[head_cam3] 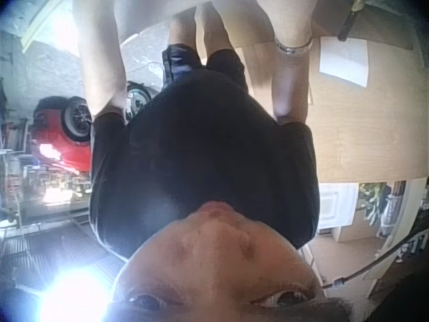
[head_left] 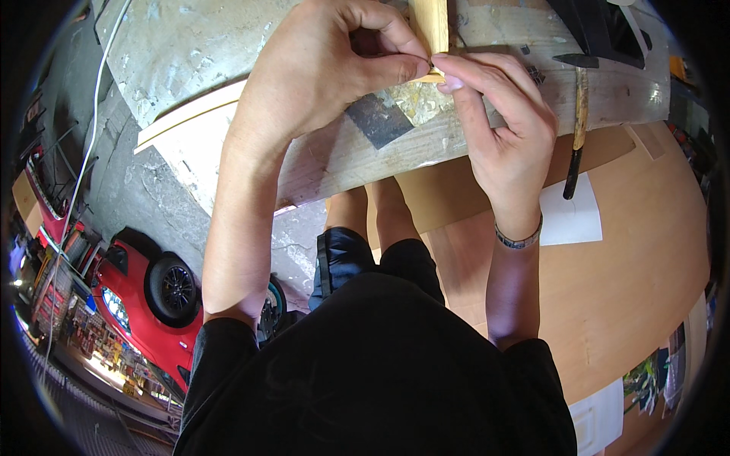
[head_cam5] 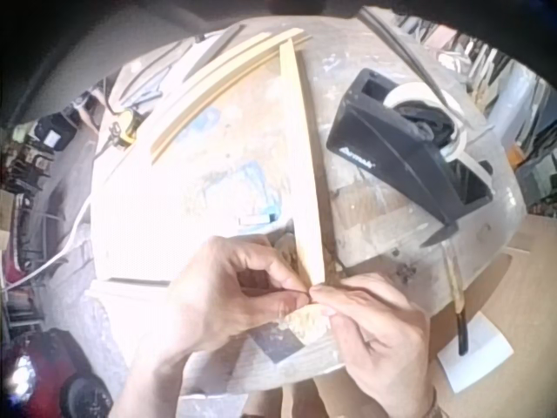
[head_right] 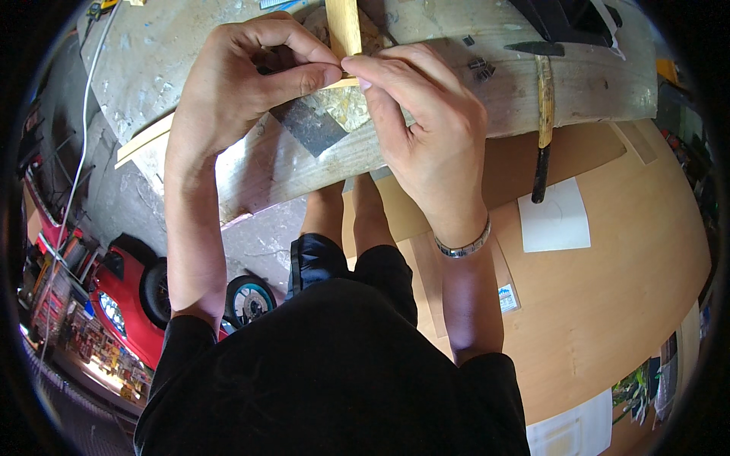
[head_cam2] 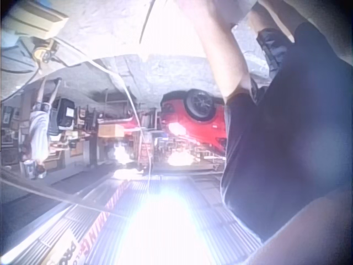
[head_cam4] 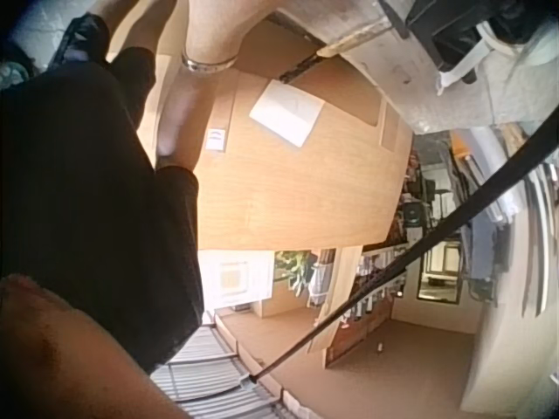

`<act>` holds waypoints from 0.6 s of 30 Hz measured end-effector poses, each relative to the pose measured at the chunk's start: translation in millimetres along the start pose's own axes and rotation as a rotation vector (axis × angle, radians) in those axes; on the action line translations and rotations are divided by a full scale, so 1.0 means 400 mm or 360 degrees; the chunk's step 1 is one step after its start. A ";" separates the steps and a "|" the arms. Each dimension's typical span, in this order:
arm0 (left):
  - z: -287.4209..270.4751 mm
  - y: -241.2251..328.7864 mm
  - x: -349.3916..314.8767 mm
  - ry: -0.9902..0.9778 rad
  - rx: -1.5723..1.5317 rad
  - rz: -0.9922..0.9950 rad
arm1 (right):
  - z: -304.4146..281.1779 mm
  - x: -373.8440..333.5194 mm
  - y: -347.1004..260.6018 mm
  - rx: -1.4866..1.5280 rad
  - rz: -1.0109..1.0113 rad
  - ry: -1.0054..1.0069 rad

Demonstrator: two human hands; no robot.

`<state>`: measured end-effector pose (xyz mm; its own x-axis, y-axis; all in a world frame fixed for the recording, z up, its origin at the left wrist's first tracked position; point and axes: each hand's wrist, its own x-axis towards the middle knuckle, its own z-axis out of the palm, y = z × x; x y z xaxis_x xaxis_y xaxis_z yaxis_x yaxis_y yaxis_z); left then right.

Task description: The person assembles a wooden frame by nailing two pieces of wood together at a corner using a hammer and nails. They then fit the frame into a cardboard box to check alignment and later place it on a workbench.

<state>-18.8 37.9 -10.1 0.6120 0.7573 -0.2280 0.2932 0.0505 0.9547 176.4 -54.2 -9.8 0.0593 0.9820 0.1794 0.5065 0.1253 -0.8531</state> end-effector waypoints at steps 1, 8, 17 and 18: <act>0.000 -0.001 0.000 0.0005 0.0001 0.0011 | 0.000 0.000 0.001 -0.0005 -0.0005 -0.0004; 0.000 -0.001 -0.001 0.0002 -0.0025 0.0002 | 0.005 -0.001 0.001 0.0002 0.0012 0.0015; 0.001 0.028 0.004 -0.0063 -0.0282 -0.0478 | 0.006 -0.002 0.005 0.0012 0.0001 0.0025; 0.005 0.043 0.002 -0.0010 -0.0288 -0.0446 | 0.006 -0.002 0.005 0.0010 -0.0007 0.0022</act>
<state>-11.6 38.2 5.7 0.5304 0.6937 -0.4872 0.3160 0.3715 0.8730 175.2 -54.4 -12.7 0.0687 0.9794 0.1900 0.5014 0.1307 -0.8553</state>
